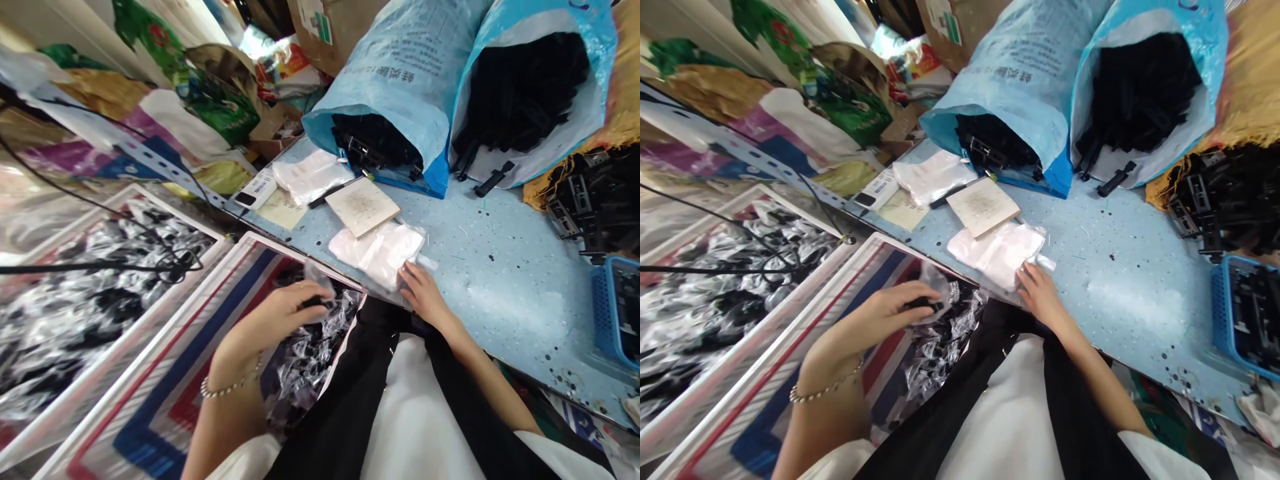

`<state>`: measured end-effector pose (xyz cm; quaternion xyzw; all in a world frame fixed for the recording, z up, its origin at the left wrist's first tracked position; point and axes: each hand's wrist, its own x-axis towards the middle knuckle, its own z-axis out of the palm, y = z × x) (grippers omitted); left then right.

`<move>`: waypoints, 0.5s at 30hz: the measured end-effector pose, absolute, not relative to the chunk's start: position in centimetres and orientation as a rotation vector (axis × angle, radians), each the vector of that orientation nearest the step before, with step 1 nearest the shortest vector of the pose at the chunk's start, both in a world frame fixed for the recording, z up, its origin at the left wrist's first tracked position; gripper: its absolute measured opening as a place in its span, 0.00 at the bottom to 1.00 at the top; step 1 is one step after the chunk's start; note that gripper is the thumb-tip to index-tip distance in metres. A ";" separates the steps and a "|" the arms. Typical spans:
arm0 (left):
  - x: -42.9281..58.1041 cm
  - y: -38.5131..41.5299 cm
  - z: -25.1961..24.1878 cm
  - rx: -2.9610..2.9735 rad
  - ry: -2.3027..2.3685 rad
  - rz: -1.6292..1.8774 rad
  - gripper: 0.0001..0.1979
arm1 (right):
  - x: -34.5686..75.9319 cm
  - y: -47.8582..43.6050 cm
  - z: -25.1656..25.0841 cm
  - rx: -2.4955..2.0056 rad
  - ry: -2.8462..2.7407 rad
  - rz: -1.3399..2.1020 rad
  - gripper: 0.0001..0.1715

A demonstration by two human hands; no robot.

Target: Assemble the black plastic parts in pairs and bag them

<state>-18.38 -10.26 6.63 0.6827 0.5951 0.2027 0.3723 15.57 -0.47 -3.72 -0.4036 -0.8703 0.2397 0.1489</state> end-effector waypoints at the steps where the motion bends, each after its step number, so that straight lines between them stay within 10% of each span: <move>1: -20.0 -9.9 5.2 1.730 1.609 0.471 0.15 | 15.3 -0.5 -3.8 -1.176 -2.543 0.620 0.27; 15: -24.5 -6.6 -9.4 1.274 2.231 0.334 0.15 | 12.1 1.9 -2.8 -1.000 -2.729 0.431 0.20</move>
